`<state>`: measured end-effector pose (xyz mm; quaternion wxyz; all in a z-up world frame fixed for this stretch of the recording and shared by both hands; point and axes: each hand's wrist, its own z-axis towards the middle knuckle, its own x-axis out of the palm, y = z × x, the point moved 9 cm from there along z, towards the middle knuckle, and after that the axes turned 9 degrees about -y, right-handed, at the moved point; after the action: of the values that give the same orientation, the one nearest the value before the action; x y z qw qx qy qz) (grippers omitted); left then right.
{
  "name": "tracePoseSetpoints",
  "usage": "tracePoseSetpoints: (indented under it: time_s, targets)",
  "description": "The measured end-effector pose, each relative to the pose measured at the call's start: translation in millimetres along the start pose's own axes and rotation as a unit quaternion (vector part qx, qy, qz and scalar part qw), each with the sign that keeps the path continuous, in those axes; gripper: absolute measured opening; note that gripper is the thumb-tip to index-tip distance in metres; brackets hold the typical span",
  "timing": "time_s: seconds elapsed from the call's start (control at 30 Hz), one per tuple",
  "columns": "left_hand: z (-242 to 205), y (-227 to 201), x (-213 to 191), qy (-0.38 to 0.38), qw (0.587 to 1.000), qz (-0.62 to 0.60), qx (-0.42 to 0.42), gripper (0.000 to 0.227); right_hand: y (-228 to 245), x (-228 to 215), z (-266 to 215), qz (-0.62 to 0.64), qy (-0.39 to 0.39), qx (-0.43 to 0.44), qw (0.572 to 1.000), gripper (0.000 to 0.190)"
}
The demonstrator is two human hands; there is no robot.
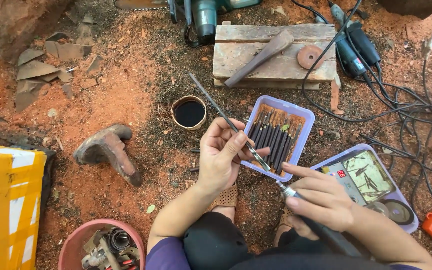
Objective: Polishing small metal chisels using a handheld rotary tool in a workshop environment.
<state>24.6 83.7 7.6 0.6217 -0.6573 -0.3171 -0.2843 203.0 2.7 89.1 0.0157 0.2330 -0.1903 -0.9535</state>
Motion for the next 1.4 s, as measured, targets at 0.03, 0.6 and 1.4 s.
tracePoseSetpoints:
  time_s: [0.03, 0.6, 1.4]
  targets:
    - [-1.3, 1.7, 1.7, 0.006, 1.0, -0.006, -0.007, 0.021, 1.2, 3.6, 2.3, 0.006, 0.018, 0.0, 1.0, 0.029]
    - [-12.9, 6.1, 0.3, 0.006, 1.0, 0.018, -0.025, 0.021, 2.6, 16.5, 14.7, 0.001, 0.011, -0.002, 1.0, 0.024]
    - [-16.9, 4.8, 0.9, 0.012, 1.0, 0.018, -0.02, 0.022, 3.1, 15.3, 14.6, 0.009, 0.005, -0.012, 1.0, 0.025]
